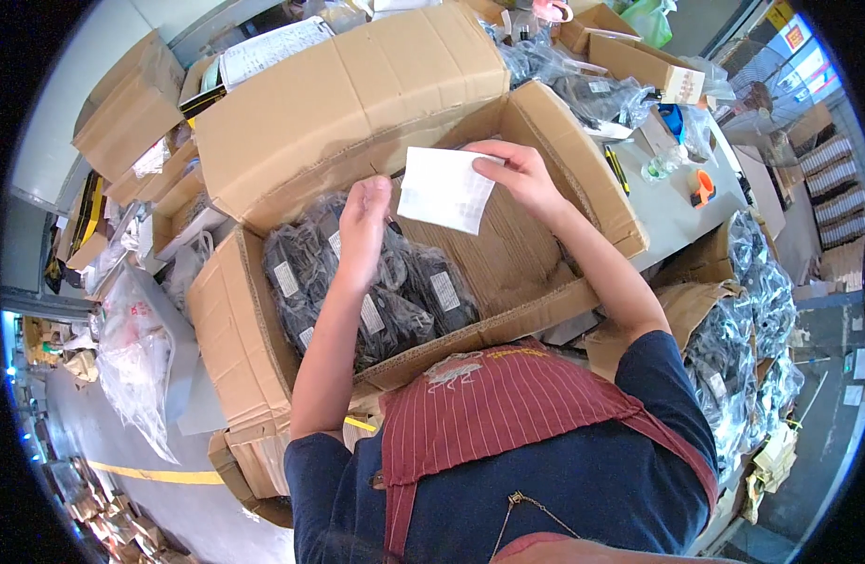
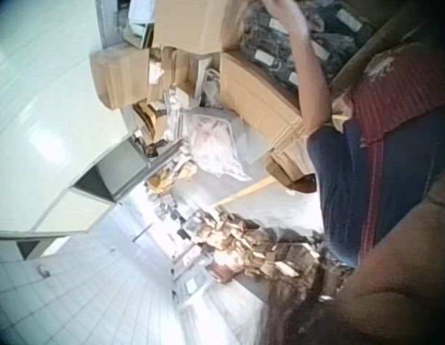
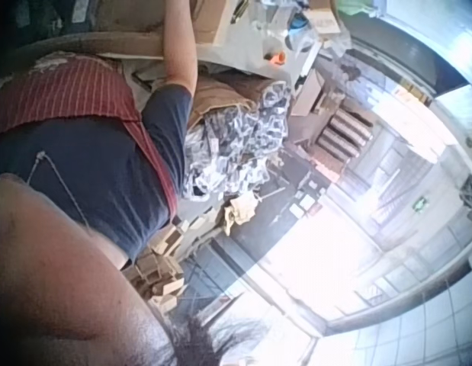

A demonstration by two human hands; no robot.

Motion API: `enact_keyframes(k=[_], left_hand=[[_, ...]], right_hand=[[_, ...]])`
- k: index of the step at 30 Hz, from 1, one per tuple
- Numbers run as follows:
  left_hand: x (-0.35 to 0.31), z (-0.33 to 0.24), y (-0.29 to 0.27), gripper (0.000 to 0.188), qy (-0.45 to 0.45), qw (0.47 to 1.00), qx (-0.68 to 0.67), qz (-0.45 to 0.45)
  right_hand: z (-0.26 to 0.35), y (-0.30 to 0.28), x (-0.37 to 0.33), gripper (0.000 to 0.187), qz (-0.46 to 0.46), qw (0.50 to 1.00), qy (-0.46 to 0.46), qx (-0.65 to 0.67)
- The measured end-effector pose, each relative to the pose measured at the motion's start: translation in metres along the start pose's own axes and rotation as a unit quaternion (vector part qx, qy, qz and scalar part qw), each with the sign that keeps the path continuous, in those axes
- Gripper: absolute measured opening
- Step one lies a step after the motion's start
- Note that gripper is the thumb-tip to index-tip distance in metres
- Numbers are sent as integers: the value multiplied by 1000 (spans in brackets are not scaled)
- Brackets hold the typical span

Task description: The person labels individual power adapters and places them into a large cardboard box. They remove adapters from a bin one at a time, check them, apply a small white sticker to the plug end, and then deposit the labeled item into a secondary container.

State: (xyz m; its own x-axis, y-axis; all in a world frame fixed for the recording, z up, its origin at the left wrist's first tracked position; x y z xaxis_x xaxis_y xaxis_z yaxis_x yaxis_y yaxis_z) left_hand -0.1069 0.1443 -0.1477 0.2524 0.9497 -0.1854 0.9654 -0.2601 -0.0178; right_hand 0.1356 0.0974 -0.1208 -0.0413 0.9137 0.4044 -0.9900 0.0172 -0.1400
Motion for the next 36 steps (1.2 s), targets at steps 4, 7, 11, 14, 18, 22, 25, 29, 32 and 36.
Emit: enact_keyframes(k=[4,7,11,14,18,22,25,29,32,36], left_hand=[[0,7,-1,73,-179,977,-70,91],[-1,7,13,49,-154,973,-87,152],[0,6,5,23,-89,985,-79,127],[-9,-4,9,14,-25,988,-98,113],[-11,-5,19,21,0,985,-78,157],[-18,-8,27,21,28,983,-50,175],[-14,0,24,31,-5,984,-25,175],[-23,-20,31,40,-7,985,-91,147],[-29,-32,32,42,18,984,-103,144],[-23,-20,23,34,36,987,-89,132]], right_hand=[[47,13,-9,21,49,932,-293,-209],[67,40,-25,37,163,846,-405,-304],[69,55,-30,43,231,856,-392,-247],[58,42,-16,54,208,892,-341,-210],[34,17,-7,73,111,931,-246,-247],[20,13,-8,62,117,985,-110,-68],[19,12,-8,50,93,987,-78,-103],[20,11,-12,34,72,978,-104,-168],[23,18,-16,29,102,965,-141,-194],[28,23,-15,33,120,958,-172,-198]])
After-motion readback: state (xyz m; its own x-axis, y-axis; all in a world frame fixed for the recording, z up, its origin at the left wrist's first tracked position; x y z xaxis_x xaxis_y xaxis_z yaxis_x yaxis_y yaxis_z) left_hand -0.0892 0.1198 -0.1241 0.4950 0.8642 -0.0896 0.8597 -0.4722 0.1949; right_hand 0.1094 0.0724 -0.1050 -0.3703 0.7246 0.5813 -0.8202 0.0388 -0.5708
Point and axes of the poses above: each hand's wrist, its own x-axis towards the middle knuckle, its own y-axis out of the palm, z = x × y, the point moved 5 cm from there along x, towards the middle knuckle, and after that the axes turned 14 degrees about -y, right-handed, at the moved point
